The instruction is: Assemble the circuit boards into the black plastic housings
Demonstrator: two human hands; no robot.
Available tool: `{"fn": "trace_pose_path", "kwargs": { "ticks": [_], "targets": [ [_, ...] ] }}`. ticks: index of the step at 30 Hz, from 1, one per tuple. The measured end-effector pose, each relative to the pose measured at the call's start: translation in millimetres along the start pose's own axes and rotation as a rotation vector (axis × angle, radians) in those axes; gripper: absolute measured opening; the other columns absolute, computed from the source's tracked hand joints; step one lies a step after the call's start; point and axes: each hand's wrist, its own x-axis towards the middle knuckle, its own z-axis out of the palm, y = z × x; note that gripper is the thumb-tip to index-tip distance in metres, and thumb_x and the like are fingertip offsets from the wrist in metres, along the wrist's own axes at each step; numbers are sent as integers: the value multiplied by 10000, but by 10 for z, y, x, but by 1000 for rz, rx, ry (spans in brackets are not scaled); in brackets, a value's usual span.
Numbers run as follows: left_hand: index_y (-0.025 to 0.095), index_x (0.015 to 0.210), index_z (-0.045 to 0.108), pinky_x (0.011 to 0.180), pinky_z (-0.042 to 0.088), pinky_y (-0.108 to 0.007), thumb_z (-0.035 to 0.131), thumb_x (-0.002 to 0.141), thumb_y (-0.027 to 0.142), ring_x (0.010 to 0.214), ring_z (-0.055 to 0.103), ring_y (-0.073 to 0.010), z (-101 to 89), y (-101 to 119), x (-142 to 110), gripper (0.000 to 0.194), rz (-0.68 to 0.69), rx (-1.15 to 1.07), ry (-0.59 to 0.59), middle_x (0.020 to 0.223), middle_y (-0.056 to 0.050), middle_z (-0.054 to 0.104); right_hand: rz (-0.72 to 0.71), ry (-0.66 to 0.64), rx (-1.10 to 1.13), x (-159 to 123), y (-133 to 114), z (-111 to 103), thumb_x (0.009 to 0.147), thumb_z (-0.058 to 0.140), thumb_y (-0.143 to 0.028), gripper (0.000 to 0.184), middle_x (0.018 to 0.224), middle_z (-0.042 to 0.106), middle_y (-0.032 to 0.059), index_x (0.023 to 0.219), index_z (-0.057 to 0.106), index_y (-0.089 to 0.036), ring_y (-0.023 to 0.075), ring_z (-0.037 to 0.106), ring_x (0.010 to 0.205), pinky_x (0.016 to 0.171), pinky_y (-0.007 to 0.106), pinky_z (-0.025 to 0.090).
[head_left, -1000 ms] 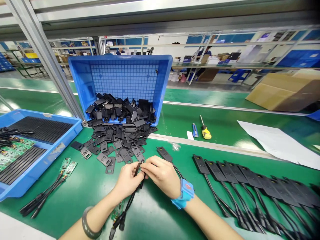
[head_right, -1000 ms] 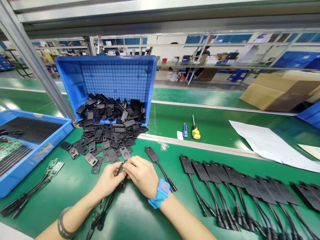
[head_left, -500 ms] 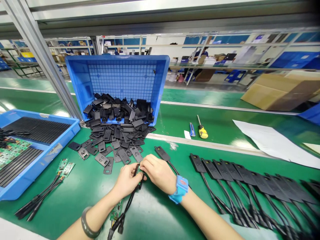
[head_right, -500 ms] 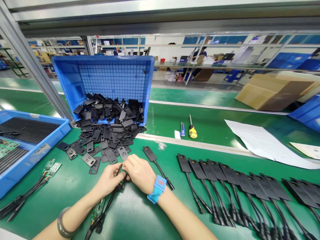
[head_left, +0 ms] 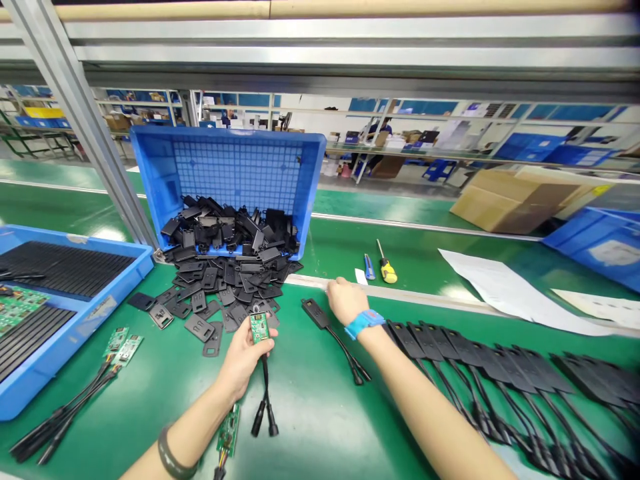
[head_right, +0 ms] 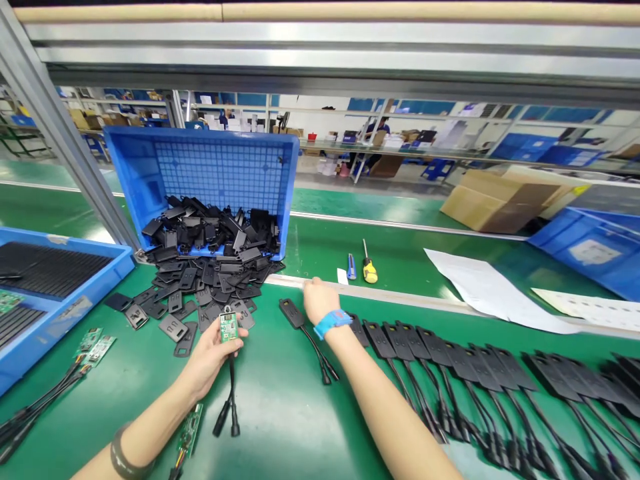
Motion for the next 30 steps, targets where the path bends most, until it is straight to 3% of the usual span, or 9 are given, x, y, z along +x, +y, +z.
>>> {"fn": "trace_pose_path", "kwargs": {
  "ticks": [3, 6, 8, 13, 15, 17, 19, 25, 30],
  "targets": [
    [166, 1204, 528, 696, 415, -189, 734, 656, 178, 816, 551, -120, -16, -45, 23, 585, 84, -41, 35, 952, -52, 655, -171, -48, 104, -75, -499, 125, 898, 552, -272, 135, 861, 631, 53, 836, 624, -176, 165, 612, 812, 726, 265, 464],
    [147, 1121, 575, 688, 438, -203, 748, 677, 242, 819, 568, -137, -17, -81, 44, 487, 132, -19, 52, 919, -57, 650, -278, -86, 198, -149, -929, 281, 824, 631, -319, 203, 940, 631, 49, 986, 606, -199, 174, 616, 807, 687, 250, 467],
    [138, 1078, 578, 658, 463, -222, 753, 686, 293, 791, 593, -152, -6, -81, 42, 457, 132, 7, 53, 908, -67, 646, -284, -88, 239, -170, -1058, 346, 814, 618, -256, 263, 980, 625, 80, 1062, 585, -174, 189, 619, 798, 680, 266, 474],
    [159, 1091, 527, 620, 521, -266, 747, 700, 401, 719, 660, -175, 27, -42, -6, 510, 33, 14, 36, 1001, -99, 643, -211, 4, 389, -213, -908, 243, 884, 435, -154, 391, 909, 612, 70, 1274, 461, -146, 182, 611, 781, 743, 300, 491],
    [163, 1093, 521, 619, 527, -264, 747, 705, 403, 697, 664, -165, 32, -43, -18, 509, 12, 18, 2, 1016, -106, 653, -149, 65, 639, -277, -818, 142, 905, 430, -223, 432, 823, 561, 21, 1333, 395, -174, 150, 578, 646, 644, 281, 500],
    [157, 1109, 524, 630, 529, -262, 748, 710, 393, 701, 664, -162, 32, -59, -15, 515, -9, 19, -46, 1004, -110, 665, -105, 81, 940, -367, -781, 62, 914, 445, -309, 390, 739, 488, -21, 1288, 442, -201, 122, 517, 550, 539, 251, 474],
    [146, 1103, 544, 642, 526, -261, 772, 689, 367, 720, 663, -167, 26, -84, 1, 522, -22, 15, -102, 971, -105, 677, -112, 44, 1089, -459, -792, 28, 915, 454, -345, 321, 679, 437, -40, 1199, 510, -205, 116, 486, 549, 518, 234, 447],
    [142, 1117, 577, 835, 494, -298, 840, 600, 209, 941, 643, -214, -1, -116, 43, 584, -2, 15, -233, 1036, -110, 682, -144, -146, 1199, -586, -864, 119, 871, 532, -337, 230, 714, 505, -28, 1059, 499, -208, 122, 519, 600, 534, 234, 476],
    [140, 1127, 577, 790, 493, -268, 789, 673, 213, 964, 631, -214, 9, -101, 40, 506, 39, 53, -237, 1046, -112, 678, -158, -106, 1146, -576, -850, 157, 839, 577, -306, 200, 782, 498, -9, 1012, 577, -205, 116, 524, 627, 564, 245, 493]
  ]
}}
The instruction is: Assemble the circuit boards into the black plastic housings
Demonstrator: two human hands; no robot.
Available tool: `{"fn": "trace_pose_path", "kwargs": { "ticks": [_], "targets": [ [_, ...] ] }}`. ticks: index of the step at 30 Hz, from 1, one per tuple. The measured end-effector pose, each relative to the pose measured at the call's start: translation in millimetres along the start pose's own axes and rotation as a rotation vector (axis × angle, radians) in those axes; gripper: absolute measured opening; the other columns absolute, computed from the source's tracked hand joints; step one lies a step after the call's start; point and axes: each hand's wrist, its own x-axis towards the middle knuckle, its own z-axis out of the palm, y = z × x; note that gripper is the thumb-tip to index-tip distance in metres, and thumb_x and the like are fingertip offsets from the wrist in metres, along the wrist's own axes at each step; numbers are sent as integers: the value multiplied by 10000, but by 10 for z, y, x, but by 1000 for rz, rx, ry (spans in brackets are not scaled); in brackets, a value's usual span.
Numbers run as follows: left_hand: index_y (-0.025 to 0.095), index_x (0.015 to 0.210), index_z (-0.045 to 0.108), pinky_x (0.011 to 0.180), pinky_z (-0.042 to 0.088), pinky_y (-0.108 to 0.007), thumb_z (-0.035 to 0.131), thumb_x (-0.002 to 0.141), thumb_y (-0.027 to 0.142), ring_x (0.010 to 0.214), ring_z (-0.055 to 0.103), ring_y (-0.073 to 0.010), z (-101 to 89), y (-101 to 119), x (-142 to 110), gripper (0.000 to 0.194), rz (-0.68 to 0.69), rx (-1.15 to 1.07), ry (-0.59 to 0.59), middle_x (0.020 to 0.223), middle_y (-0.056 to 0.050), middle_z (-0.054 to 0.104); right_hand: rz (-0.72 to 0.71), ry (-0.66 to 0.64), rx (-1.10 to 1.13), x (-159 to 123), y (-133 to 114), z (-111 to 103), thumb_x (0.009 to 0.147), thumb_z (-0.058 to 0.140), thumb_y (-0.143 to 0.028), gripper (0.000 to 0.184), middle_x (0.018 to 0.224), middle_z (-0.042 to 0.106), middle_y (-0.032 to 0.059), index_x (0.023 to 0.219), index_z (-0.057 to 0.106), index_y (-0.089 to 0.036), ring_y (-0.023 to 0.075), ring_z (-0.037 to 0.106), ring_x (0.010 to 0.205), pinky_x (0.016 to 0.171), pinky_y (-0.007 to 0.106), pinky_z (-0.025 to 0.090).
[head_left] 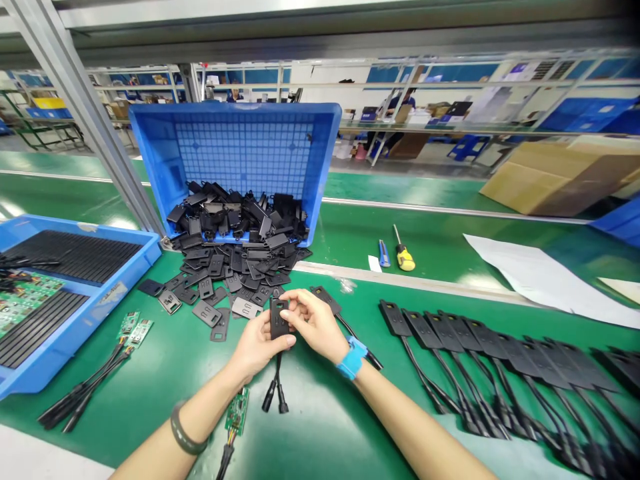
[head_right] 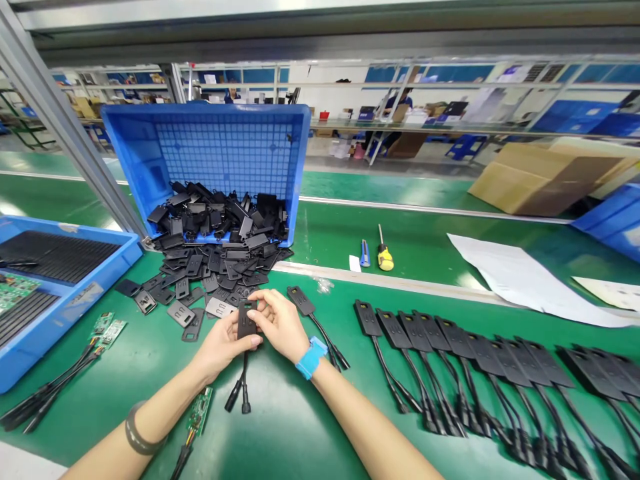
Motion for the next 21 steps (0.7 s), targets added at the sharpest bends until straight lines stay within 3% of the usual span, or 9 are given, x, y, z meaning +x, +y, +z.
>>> {"fn": "trace_pose_path", "kwargs": {
  "ticks": [4, 11, 15, 21],
  "targets": [
    [143, 1134, 571, 673, 498, -243, 781, 684, 251, 920, 637, -219, 8, 2, 6, 508, -12, 33, 25, 1033, -116, 677, 65, -17, 178, 29, -30, -41, 837, 584, -378, 223, 674, 480, -36, 942, 556, -183, 114, 522, 584, 528, 234, 465],
    [165, 1141, 572, 811, 495, -279, 816, 637, 239, 1007, 624, -234, 2, 4, 0, 565, -10, 49, 27, 1051, -102, 679, 81, -13, 237, 73, -105, -164, 821, 605, -417, 253, 718, 534, -5, 871, 573, -172, 111, 512, 613, 517, 222, 445],
    [159, 1131, 578, 775, 504, -274, 806, 647, 257, 991, 626, -235, 12, -9, 4, 544, -1, 74, 22, 1039, -104, 675, 103, -3, 176, 80, -70, -165, 798, 627, -424, 262, 707, 552, -2, 845, 581, -170, 115, 526, 606, 500, 222, 446],
    [137, 1108, 571, 575, 483, -235, 771, 682, 315, 722, 633, -171, 51, 12, 1, 504, -37, 110, 28, 920, -101, 684, 195, 20, 266, 89, 1, -111, 713, 713, -451, 340, 661, 544, -25, 789, 533, -174, 114, 555, 574, 491, 224, 466]
  ]
}}
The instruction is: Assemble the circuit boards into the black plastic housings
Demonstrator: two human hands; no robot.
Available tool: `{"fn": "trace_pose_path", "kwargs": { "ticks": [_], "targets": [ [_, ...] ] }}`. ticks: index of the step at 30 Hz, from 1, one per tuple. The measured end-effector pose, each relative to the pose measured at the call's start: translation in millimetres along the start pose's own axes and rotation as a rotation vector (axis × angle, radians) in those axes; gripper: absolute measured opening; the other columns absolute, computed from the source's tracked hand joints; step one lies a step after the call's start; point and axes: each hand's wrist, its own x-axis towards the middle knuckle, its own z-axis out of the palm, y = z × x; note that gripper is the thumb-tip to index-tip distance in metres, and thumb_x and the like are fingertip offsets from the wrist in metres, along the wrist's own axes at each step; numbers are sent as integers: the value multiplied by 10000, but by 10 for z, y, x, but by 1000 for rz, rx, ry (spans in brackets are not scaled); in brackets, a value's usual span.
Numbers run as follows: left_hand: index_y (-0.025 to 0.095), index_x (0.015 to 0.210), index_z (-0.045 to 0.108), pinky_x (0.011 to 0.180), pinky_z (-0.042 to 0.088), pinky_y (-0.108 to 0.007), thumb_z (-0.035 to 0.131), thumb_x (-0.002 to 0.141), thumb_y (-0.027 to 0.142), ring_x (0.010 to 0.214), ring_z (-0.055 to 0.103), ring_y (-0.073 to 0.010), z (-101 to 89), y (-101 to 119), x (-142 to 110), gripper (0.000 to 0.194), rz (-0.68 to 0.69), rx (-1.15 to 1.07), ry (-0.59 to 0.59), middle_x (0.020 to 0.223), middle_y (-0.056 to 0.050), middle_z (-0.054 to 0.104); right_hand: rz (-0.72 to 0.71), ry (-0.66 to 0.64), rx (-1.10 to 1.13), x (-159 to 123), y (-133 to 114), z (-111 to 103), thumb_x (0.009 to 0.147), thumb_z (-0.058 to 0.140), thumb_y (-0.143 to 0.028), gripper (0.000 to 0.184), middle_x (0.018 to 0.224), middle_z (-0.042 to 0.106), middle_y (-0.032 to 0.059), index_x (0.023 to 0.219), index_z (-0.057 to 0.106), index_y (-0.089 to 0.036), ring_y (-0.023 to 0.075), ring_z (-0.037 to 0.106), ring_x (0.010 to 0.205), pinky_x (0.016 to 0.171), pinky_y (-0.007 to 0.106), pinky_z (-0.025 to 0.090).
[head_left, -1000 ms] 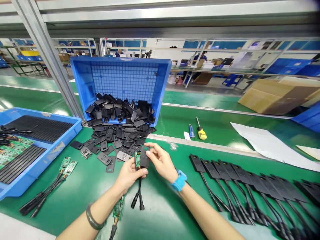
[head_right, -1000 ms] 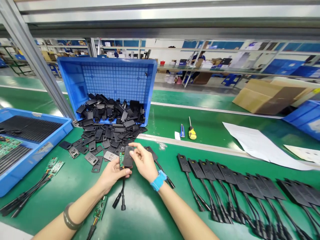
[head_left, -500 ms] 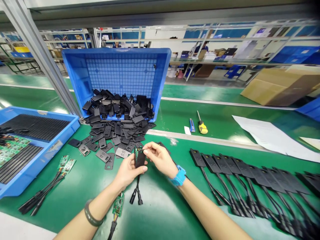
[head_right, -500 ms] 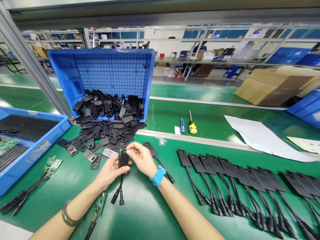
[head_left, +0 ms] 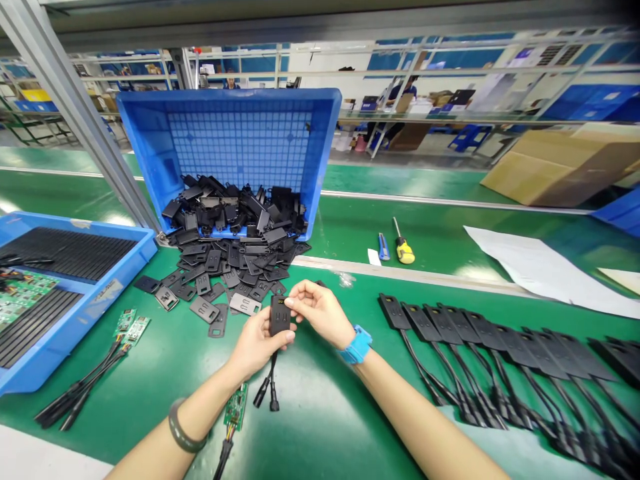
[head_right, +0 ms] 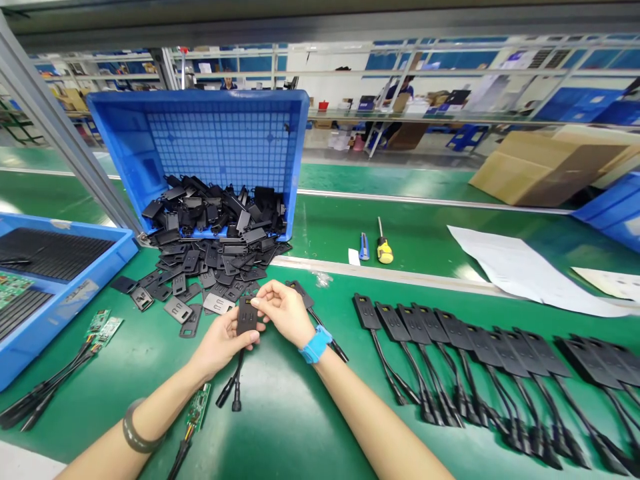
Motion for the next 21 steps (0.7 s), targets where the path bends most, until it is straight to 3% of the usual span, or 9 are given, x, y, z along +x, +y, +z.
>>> {"fn": "trace_pose_path", "kwargs": {
  "ticks": [4, 7, 11, 14, 17, 19, 21],
  "targets": [
    [142, 1106, 564, 571, 484, -220, 735, 725, 332, 715, 640, -158, -4, 2, -1, 460, 11, 15, -15, 937, -102, 679, 81, -87, 56, 11, 16, -3, 750, 659, -519, 395, 689, 544, -30, 908, 546, -175, 97, 537, 532, 467, 213, 440],
    [156, 1120, 558, 618, 521, -248, 726, 733, 374, 769, 667, -190, -16, -25, -2, 475, -6, 6, -27, 942, -104, 680, 86, -160, 27, 21, 44, -8, 806, 568, -562, 407, 638, 515, -33, 850, 577, -157, 85, 483, 503, 459, 204, 389],
    [133, 1097, 557, 641, 547, -284, 718, 738, 400, 738, 681, -208, -10, -45, -4, 475, -36, 11, -12, 864, -106, 685, 58, -101, -64, 0, 89, 47, 856, 495, -549, 401, 572, 448, -51, 781, 569, -162, 87, 419, 471, 458, 214, 360],
    [144, 1194, 514, 710, 553, -308, 708, 748, 336, 780, 674, -205, 11, -56, -4, 523, 26, 3, 17, 934, -104, 677, -87, 6, -355, -72, 77, 157, 879, 494, -467, 367, 821, 568, 37, 1057, 583, -158, 145, 541, 632, 595, 286, 482],
    [195, 1348, 392, 821, 526, -327, 709, 714, 212, 868, 655, -198, -4, -74, 0, 709, 94, -14, -27, 1047, -99, 653, -290, 48, -725, -152, 27, 249, 850, 567, -344, 596, 1156, 496, 126, 1376, 348, -167, 235, 565, 966, 843, 380, 497],
    [216, 1401, 324, 851, 507, -330, 699, 681, 149, 943, 636, -208, -68, -48, 10, 815, 103, 58, -59, 1122, -113, 630, -302, 31, -922, -168, -8, 244, 866, 523, -264, 630, 1175, 474, 154, 1419, 255, -125, 259, 543, 1037, 887, 392, 483],
    [217, 1395, 351, 851, 494, -323, 668, 695, 139, 1026, 600, -222, -181, 56, 15, 773, 143, 231, -1, 1195, -130, 598, -240, 44, -1123, -147, -30, 179, 865, 491, -207, 573, 1121, 498, 177, 1385, 301, -62, 270, 560, 988, 852, 384, 491]
  ]
}}
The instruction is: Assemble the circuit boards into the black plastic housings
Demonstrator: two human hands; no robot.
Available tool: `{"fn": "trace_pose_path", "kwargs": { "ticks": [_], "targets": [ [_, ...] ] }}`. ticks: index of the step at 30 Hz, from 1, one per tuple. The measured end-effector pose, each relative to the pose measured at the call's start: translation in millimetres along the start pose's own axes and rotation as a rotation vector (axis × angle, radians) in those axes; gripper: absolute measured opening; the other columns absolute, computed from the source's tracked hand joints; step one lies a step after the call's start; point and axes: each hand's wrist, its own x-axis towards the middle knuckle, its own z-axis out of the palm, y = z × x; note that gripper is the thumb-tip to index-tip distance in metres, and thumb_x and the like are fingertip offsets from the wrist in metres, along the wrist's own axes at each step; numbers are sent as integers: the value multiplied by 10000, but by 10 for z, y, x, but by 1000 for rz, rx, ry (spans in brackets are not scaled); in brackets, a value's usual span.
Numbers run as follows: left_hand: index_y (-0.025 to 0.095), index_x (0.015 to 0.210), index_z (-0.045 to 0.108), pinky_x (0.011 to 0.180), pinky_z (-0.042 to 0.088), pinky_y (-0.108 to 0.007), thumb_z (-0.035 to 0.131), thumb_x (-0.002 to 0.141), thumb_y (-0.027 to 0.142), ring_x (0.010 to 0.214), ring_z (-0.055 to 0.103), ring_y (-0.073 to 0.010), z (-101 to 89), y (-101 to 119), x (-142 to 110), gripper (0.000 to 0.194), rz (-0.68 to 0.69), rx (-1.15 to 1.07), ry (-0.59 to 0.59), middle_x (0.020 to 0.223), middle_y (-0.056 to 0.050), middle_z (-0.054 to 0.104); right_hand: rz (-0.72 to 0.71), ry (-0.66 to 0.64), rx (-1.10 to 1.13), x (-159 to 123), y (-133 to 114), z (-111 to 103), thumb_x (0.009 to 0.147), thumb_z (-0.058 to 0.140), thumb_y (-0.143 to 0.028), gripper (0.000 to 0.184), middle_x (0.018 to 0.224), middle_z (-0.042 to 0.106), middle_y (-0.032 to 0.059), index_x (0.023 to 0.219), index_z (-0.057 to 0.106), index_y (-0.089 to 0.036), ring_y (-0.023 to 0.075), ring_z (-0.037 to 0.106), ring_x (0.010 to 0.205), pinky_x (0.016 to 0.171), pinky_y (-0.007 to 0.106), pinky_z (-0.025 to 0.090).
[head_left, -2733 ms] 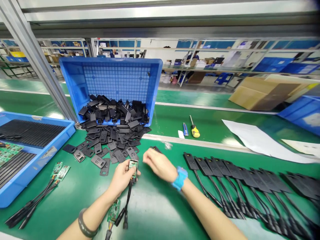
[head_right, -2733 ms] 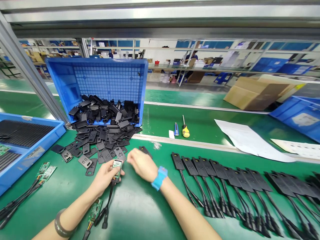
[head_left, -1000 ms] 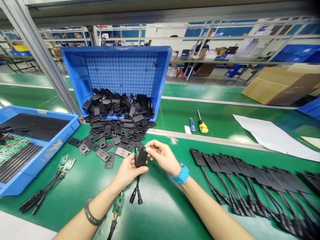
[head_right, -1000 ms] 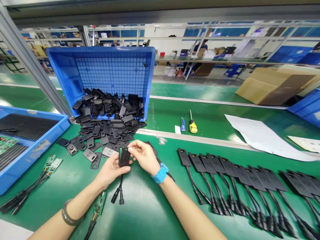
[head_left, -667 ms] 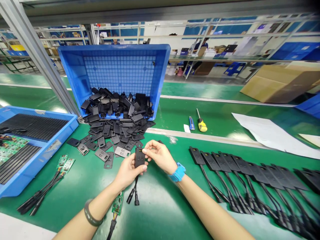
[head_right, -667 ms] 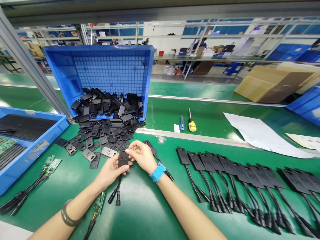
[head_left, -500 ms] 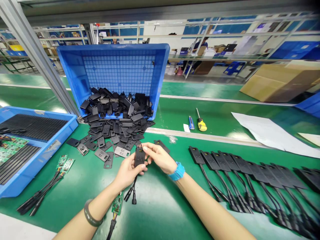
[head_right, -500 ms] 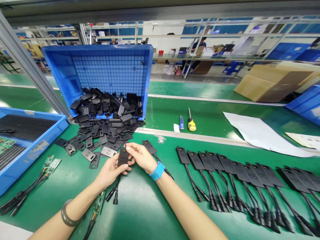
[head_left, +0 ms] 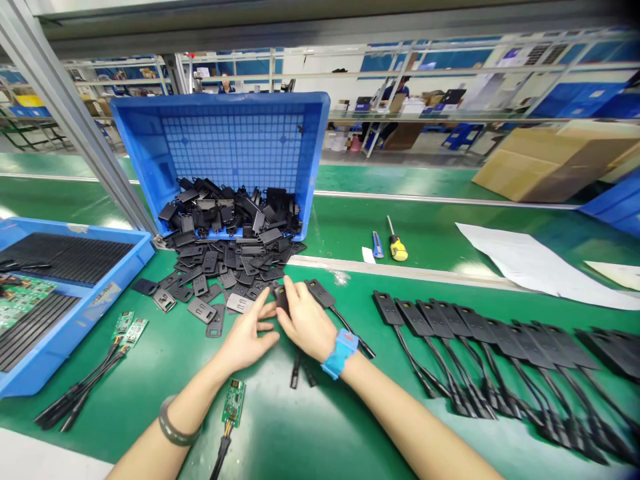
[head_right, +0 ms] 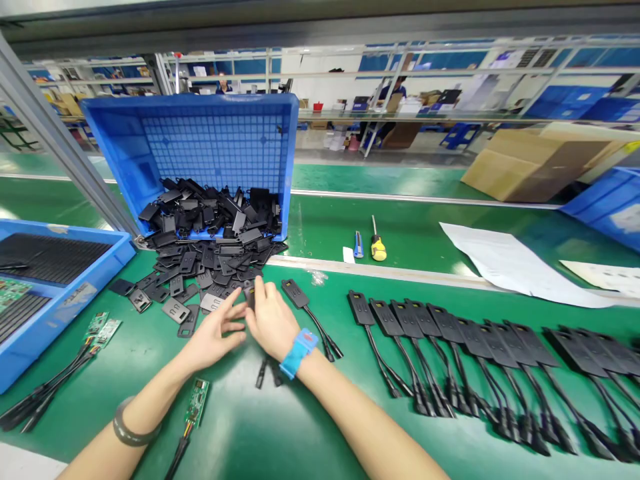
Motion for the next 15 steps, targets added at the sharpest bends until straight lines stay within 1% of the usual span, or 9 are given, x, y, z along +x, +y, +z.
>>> {"fn": "trace_pose_path", "kwargs": {
  "ticks": [2, 3, 5, 7, 9, 11, 12, 13, 15],
  "targets": [
    [216, 1315, 469, 831, 482, -305, 613, 759, 167, 1024, 589, -213, -181, 153, 0, 577, 47, 226, 49, 1192, -121, 601, 71, -39, -203, 33, 85, -38, 842, 508, -181, 511, 1057, 529, 200, 1316, 397, -24, 289, 569, 920, 789, 392, 495],
    [221, 1251, 535, 806, 478, -294, 595, 786, 188, 982, 599, -206, -276, 249, -15, 470, 62, 329, 18, 1147, -106, 624, 103, -52, -290, 47, 123, -52, 831, 516, -164, 484, 1032, 542, 210, 1286, 436, -18, 303, 568, 901, 758, 402, 493],
    [239, 1119, 629, 764, 466, -277, 637, 779, 230, 891, 612, -200, -439, 436, -83, 340, 75, 500, -169, 1030, -67, 667, 127, -54, -406, 58, 162, -70, 817, 523, -130, 454, 1013, 556, 226, 1258, 481, -29, 332, 557, 902, 721, 425, 483],
    [260, 1022, 678, 721, 452, -259, 756, 679, 251, 845, 619, -209, -535, 554, -190, 352, 57, 634, -406, 944, -35, 691, 81, -37, -393, 44, 139, -84, 821, 528, -119, 437, 1035, 561, 224, 1253, 505, -58, 338, 546, 936, 735, 435, 475],
    [272, 942, 704, 644, 435, -243, 827, 584, 232, 747, 630, -203, -562, 571, -308, 380, -5, 718, -557, 817, -8, 702, -2, -46, -220, 11, 69, -101, 839, 534, -137, 388, 1049, 574, 188, 1225, 541, -98, 301, 557, 953, 784, 412, 473],
    [275, 879, 710, 557, 406, -232, 825, 585, 216, 621, 616, -179, -556, 522, -406, 321, -78, 725, -620, 680, 15, 677, -54, -127, 49, -28, -15, -108, 852, 536, -158, 308, 1002, 609, 132, 1153, 595, -130, 245, 589, 902, 801, 369, 476],
    [274, 870, 707, 529, 396, -227, 811, 610, 222, 581, 602, -167, -556, 494, -441, 285, -105, 693, -636, 641, 21, 659, -67, -212, 203, -50, -53, -102, 853, 543, -173, 271, 954, 631, 105, 1111, 618, -140, 222, 606, 859, 791, 350, 481],
    [269, 882, 701, 515, 397, -222, 801, 630, 239, 562, 592, -157, -562, 474, -466, 273, -128, 640, -658, 629, 23, 647, -78, -342, 370, -74, -87, -85, 847, 566, -201, 242, 906, 650, 82, 1073, 636, -148, 207, 619, 819, 772, 335, 489],
    [245, 929, 680, 524, 422, -210, 803, 634, 279, 571, 585, -141, -598, 475, -492, 322, -174, 486, -687, 651, 20, 632, -82, -688, 737, -137, -151, -17, 789, 668, -290, 284, 871, 678, 60, 1035, 650, -149, 198, 640, 800, 753, 315, 501]
  ]
}}
